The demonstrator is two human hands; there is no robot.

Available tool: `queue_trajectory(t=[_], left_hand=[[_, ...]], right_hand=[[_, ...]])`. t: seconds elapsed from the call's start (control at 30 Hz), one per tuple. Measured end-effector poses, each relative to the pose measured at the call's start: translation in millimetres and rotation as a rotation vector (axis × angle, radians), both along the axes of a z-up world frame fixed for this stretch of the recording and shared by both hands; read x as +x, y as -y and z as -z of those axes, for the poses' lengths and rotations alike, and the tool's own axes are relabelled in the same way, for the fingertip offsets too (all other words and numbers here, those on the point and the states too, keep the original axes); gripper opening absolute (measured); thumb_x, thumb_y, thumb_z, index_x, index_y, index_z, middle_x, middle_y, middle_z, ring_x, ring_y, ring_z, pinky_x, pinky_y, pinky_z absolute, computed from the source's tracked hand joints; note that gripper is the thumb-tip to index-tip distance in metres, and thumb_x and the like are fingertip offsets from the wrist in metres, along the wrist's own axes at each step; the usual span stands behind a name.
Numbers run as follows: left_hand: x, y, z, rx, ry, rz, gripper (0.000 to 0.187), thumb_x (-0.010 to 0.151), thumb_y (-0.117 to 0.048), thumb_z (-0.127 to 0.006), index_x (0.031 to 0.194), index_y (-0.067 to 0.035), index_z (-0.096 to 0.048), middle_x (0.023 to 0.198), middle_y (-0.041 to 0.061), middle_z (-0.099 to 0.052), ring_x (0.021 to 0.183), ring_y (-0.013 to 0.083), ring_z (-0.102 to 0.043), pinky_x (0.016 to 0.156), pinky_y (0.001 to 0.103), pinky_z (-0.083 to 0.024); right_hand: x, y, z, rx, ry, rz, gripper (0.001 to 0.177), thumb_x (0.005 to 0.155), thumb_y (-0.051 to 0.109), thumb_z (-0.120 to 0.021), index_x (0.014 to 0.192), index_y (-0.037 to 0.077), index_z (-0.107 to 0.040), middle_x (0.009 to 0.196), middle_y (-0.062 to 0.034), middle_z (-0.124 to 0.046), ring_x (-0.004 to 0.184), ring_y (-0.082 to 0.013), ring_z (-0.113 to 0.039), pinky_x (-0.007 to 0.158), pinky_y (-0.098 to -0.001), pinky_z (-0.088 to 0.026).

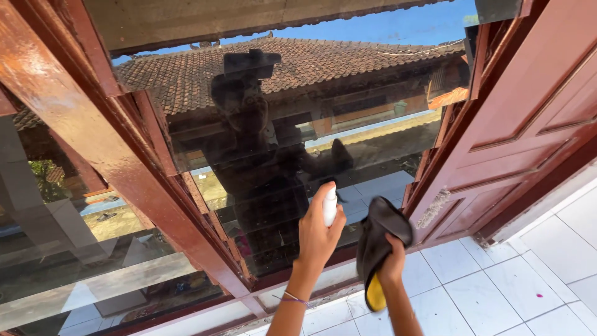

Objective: Clean the glass panes of a window using a spray and a cloth.

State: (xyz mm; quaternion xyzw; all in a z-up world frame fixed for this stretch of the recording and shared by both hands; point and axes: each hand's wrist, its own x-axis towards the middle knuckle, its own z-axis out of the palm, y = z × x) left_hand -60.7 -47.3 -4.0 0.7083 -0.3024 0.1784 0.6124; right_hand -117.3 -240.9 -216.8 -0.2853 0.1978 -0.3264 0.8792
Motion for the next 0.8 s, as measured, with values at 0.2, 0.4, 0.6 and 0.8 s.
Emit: queue_trajectory(t=[0.2,0.4,0.6,0.8], left_hand=[[-15,-4,3,-0.027,-0.088,-0.037,0.045,0.093,-0.013,-0.067,0.137,-0.01,-0.056,0.094,0.017,-0.074,0.074,0.029,-0.075,0.066,0.037,-0.06],[-23,-20,-7,-0.003,0.025,-0.043,0.046,0.096,-0.012,-0.067,0.14,-0.009,-0.053,0.102,0.019,-0.073,0.081,0.0281,-0.074,0.072,0.036,-0.06],[3,-67,7,-0.164,-0.015,-0.449,0.046,0.095,-0.015,-0.068,0.139,-0.011,-0.054,0.097,0.016,-0.074,0.079,0.0217,-0.074,0.071,0.035,-0.061],[21,-105,-3,-0.064,-0.027,-0.558,0.044,0.094,-0.016,-0.07,0.136,-0.014,-0.058,0.093,0.015,-0.075,0.079,0.023,-0.075,0.071,0.036,-0.06]], right_hand=[[-48,-36,-65,0.124,0.067,0.021,0.056,0.088,0.026,-0.05,0.137,-0.001,-0.055,0.128,-0.0161,-0.067,0.115,-0.0329,-0.064,0.102,-0.0442,-0.05],[-38,-37,-101,0.111,0.094,-0.046,0.059,0.095,0.031,-0.053,0.142,-0.005,-0.052,0.13,-0.0173,-0.064,0.116,-0.0329,-0.061,0.104,-0.0447,-0.047],[-41,-60,-120,0.09,0.111,-0.096,0.06,0.092,0.03,-0.053,0.142,-0.002,-0.052,0.134,-0.0165,-0.063,0.122,-0.0332,-0.061,0.108,-0.0449,-0.046],[-31,-66,-96,0.053,-0.034,-0.142,0.06,0.091,0.029,-0.051,0.146,0.006,-0.051,0.136,-0.0102,-0.062,0.124,-0.0307,-0.059,0.109,-0.0457,-0.044]])
